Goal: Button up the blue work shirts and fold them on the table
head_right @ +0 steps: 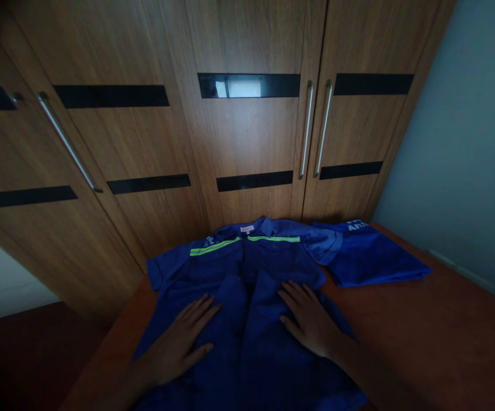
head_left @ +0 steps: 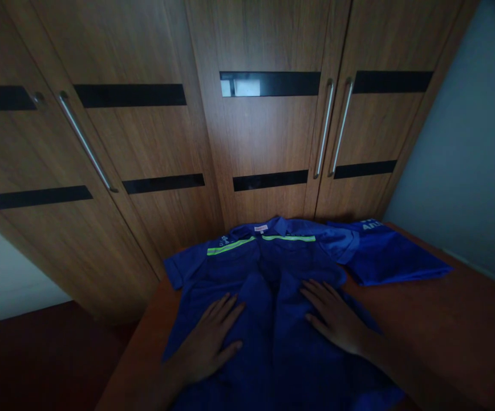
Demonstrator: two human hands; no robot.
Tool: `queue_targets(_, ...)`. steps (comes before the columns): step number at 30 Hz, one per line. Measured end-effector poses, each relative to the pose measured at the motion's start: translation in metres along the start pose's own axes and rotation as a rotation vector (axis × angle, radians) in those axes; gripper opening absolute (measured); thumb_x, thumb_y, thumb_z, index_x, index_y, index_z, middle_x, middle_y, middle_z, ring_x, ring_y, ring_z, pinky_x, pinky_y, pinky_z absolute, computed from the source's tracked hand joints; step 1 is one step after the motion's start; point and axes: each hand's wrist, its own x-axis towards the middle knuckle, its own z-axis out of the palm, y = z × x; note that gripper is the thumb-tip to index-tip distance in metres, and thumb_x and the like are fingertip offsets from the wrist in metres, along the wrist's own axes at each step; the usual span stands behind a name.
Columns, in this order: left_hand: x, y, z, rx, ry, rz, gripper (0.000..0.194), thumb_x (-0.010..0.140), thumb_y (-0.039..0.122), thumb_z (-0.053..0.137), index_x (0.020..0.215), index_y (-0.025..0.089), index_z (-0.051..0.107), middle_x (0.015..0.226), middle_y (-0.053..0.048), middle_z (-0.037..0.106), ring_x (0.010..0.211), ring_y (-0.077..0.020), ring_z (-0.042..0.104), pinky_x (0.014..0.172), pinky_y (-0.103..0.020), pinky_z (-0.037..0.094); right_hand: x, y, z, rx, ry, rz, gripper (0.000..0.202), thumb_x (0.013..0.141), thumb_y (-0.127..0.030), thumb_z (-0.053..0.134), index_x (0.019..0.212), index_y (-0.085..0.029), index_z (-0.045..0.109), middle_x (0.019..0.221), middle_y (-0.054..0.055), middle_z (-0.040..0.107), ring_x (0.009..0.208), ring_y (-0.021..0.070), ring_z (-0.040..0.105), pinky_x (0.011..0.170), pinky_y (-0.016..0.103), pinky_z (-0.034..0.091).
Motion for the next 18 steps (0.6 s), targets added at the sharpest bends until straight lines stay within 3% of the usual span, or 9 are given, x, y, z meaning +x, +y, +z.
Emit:
queue_targets(4,0.022,-0.019,-0.007,0.012,-0.013,0.036,0.062,0.092,0.044,0.041,0.148,0.026,0.02,0.154,-0.007,0.024,0.141,-0.0272,0.021,0.113,-0.049,0.022,0.014,0.01,-0.005,-0.071,0.018,0.011,0.053,0.094,-0.044,0.037,0.142,-0.021,0.037,0.146,0.011,0.039,0.137,0.0267,0.028,0.111,0.055,0.022)
queue_targets(7,0.033,-0.018,-0.015,0.065,-0.031,-0.003,0.06,0.091,0.044,0.042,0.146,0.025,0.027,0.152,-0.009,0.029,0.139,-0.0268,0.026,0.112,-0.047,0.024,0.02,-0.002,-0.008,-0.168,0.08,0.021,0.049,0.092,-0.034,0.042,0.137,-0.016,0.044,0.142,0.015,0.043,0.133,0.0313,0.033,0.108,0.057,0.025)
queue_targets(11,0.031,0.011,-0.025,0.149,-0.011,-0.159,0.052,0.086,0.029,0.051,0.137,0.026,0.042,0.149,-0.009,0.035,0.137,-0.0288,0.029,0.109,-0.048,0.029,0.009,-0.046,-0.011,-0.168,0.129,0.002,0.042,0.085,-0.013,0.045,0.126,-0.017,0.054,0.129,0.014,0.053,0.12,0.0306,0.047,0.1,0.05,0.038)
queue_targets(14,0.018,0.042,-0.027,0.132,0.023,-0.202,0.053,0.081,0.019,0.052,0.133,0.028,0.046,0.147,-0.007,0.038,0.135,-0.0297,0.032,0.106,-0.05,0.032,-0.011,-0.084,-0.008,-0.024,0.078,-0.077,0.036,0.084,-0.022,0.052,0.12,-0.023,0.057,0.121,0.008,0.058,0.11,0.0266,0.054,0.094,0.043,0.044)
queue_targets(16,0.008,0.063,-0.026,0.045,0.055,-0.193,0.045,0.082,0.019,0.05,0.126,0.029,0.052,0.137,-0.006,0.049,0.126,-0.0278,0.044,0.102,-0.045,0.039,-0.021,-0.102,-0.003,0.052,0.033,-0.135,0.04,0.081,-0.03,0.059,0.12,-0.025,0.056,0.121,0.007,0.059,0.109,0.0264,0.054,0.093,0.04,0.046)
queue_targets(18,-0.002,0.082,-0.021,-0.086,0.08,-0.187,0.033,0.085,0.021,0.046,0.114,0.029,0.058,0.119,-0.005,0.06,0.109,-0.0236,0.056,0.093,-0.038,0.046,-0.024,-0.113,0.002,0.073,-0.008,-0.143,0.037,0.08,-0.029,0.059,0.117,-0.026,0.057,0.117,0.005,0.061,0.106,0.0258,0.056,0.089,0.038,0.047)
